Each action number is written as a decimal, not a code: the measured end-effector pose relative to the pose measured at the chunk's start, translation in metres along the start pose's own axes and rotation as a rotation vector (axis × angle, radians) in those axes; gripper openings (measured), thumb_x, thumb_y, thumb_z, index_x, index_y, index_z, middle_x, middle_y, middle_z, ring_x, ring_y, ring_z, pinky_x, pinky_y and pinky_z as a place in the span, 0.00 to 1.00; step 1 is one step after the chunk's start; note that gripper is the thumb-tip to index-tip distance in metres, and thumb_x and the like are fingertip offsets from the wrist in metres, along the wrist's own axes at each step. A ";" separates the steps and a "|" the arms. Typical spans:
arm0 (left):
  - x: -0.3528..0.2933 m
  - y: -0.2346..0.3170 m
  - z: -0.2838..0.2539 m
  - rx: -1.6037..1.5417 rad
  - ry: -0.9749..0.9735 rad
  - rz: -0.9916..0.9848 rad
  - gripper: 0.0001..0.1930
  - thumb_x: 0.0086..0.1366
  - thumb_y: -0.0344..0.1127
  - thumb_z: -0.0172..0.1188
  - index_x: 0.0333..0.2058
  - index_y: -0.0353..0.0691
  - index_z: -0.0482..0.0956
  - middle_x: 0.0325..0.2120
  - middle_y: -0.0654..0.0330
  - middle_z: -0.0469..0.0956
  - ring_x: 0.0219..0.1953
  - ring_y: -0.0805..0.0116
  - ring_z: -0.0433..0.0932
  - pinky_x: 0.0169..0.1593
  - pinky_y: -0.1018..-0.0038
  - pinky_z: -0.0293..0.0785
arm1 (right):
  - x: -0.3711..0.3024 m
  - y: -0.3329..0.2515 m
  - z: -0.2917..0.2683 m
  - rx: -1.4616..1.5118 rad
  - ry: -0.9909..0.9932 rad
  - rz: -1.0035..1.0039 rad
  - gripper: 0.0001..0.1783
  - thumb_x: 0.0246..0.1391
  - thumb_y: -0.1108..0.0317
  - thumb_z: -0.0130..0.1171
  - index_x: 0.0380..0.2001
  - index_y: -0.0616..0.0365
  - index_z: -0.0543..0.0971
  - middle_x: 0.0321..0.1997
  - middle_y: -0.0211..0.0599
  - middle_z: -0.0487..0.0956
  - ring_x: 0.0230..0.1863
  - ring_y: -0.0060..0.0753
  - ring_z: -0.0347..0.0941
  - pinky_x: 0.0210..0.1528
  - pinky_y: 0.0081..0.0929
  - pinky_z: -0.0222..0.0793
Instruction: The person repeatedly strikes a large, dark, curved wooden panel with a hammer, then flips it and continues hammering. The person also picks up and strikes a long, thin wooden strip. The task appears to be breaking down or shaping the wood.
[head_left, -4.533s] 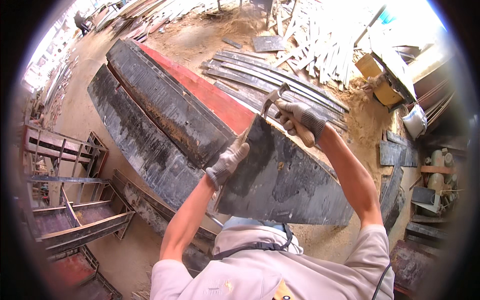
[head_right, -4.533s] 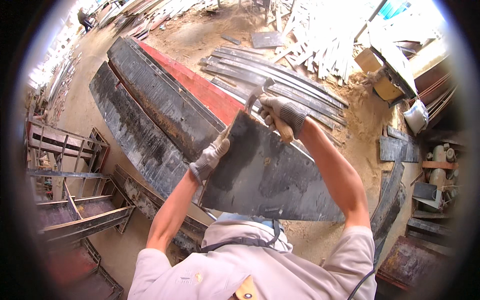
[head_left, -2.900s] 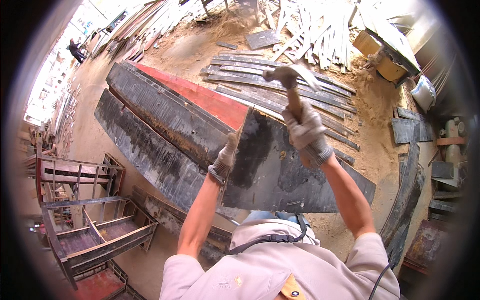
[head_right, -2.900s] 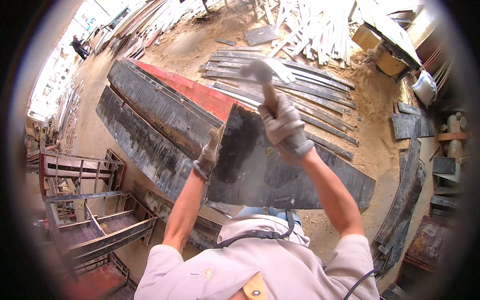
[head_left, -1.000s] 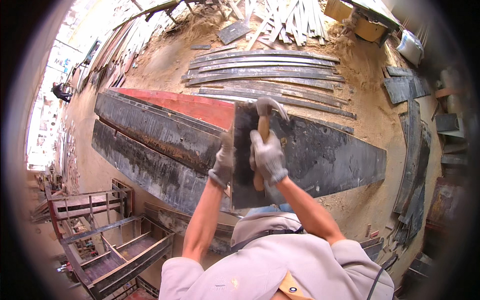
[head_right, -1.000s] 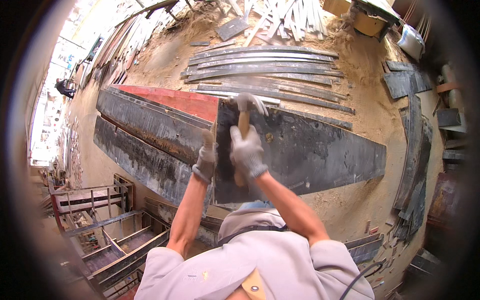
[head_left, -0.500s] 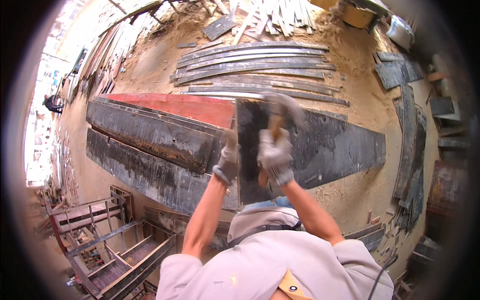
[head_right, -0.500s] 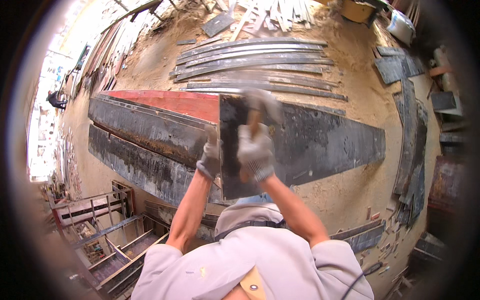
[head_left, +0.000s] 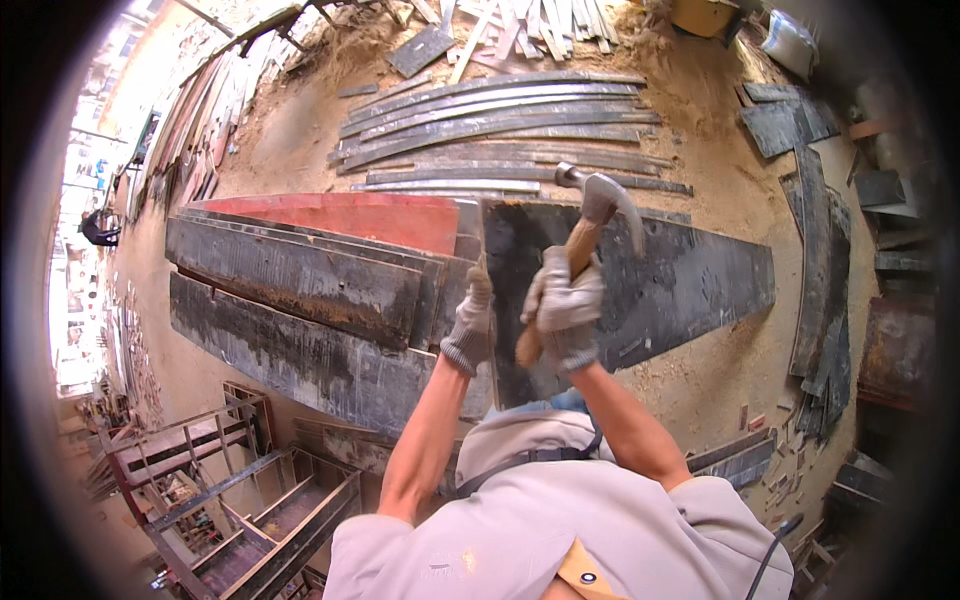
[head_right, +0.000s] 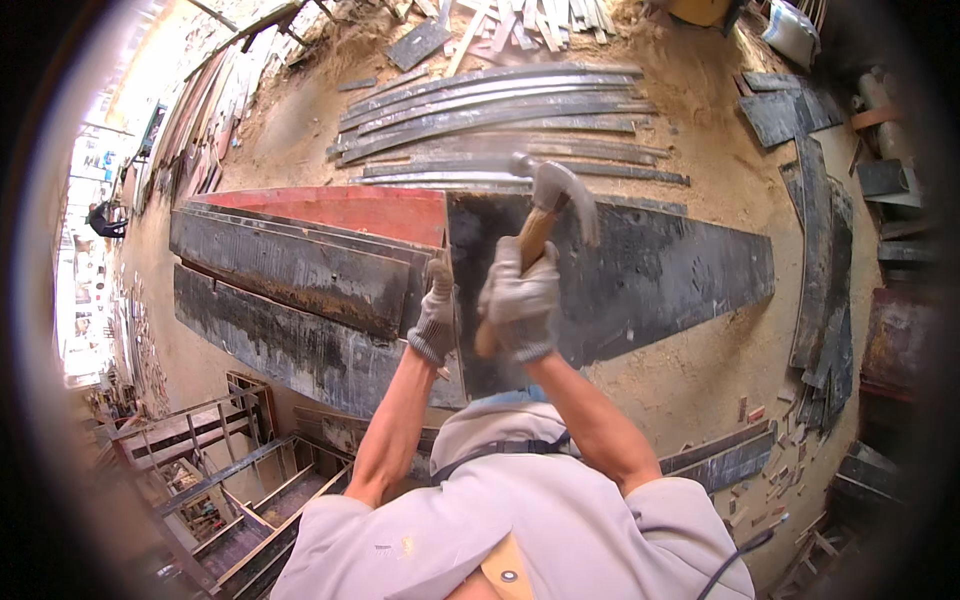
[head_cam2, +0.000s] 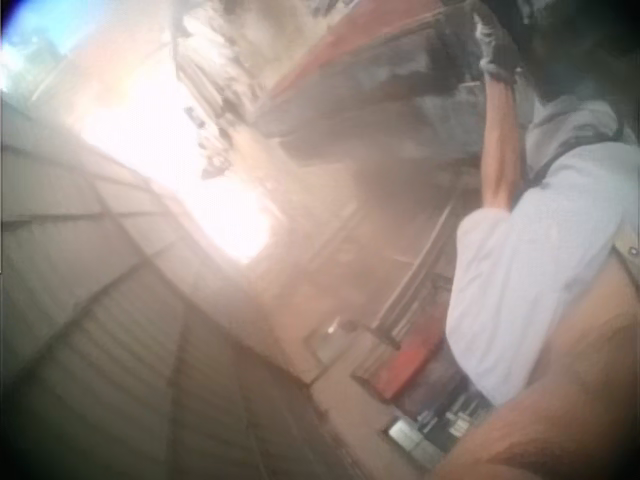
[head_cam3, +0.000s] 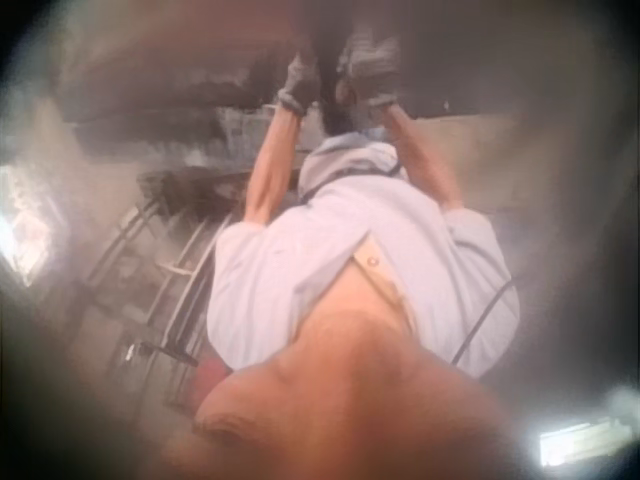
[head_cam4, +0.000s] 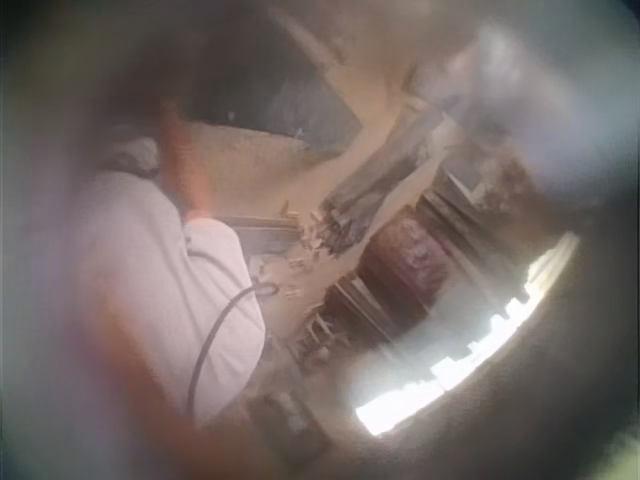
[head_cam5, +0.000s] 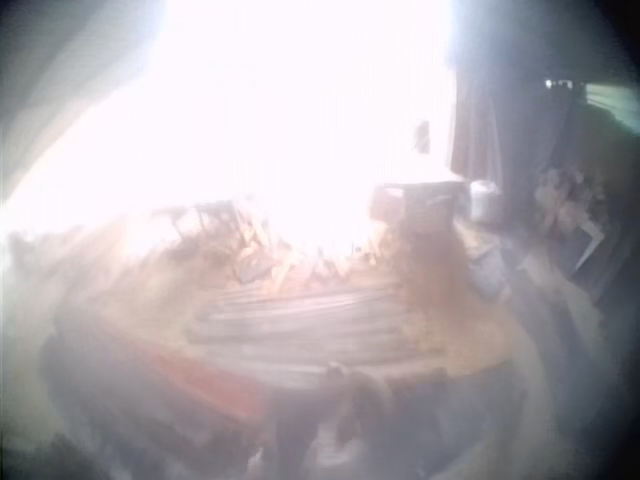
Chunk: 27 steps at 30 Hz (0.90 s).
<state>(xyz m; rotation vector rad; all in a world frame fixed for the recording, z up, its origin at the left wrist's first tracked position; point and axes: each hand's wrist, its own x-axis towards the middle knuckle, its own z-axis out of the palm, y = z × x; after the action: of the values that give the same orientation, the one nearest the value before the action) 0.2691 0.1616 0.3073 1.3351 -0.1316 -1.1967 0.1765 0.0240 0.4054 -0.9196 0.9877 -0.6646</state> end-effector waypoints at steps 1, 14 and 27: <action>0.004 -0.002 0.003 0.005 0.039 -0.079 0.42 0.63 0.81 0.49 0.52 0.45 0.78 0.34 0.62 0.82 0.33 0.70 0.81 0.38 0.71 0.82 | 0.001 0.005 -0.001 -0.257 0.012 -0.051 0.18 0.73 0.56 0.57 0.32 0.57 0.70 0.16 0.26 0.70 0.10 0.22 0.68 0.10 0.25 0.64; 0.024 -0.022 0.007 -0.455 -0.226 -0.008 0.47 0.67 0.77 0.46 0.73 0.48 0.63 0.58 0.59 0.78 0.58 0.64 0.79 0.60 0.65 0.80 | 0.030 -0.017 -0.018 -0.432 -0.360 0.206 0.15 0.69 0.58 0.59 0.37 0.58 0.71 0.17 0.27 0.70 0.12 0.21 0.68 0.11 0.26 0.64; 0.029 -0.027 0.014 -0.259 -0.248 -0.006 0.53 0.62 0.80 0.48 0.75 0.47 0.57 0.69 0.56 0.69 0.66 0.63 0.72 0.69 0.62 0.73 | 0.075 -0.029 -0.038 -0.274 -0.337 0.192 0.15 0.67 0.56 0.60 0.34 0.55 0.73 0.19 0.29 0.73 0.10 0.25 0.68 0.10 0.27 0.64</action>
<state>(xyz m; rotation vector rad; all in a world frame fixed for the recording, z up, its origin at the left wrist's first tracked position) 0.2572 0.1378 0.2756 0.9605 -0.1443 -1.3329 0.1714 -0.0633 0.3910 -1.1180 0.8604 -0.2029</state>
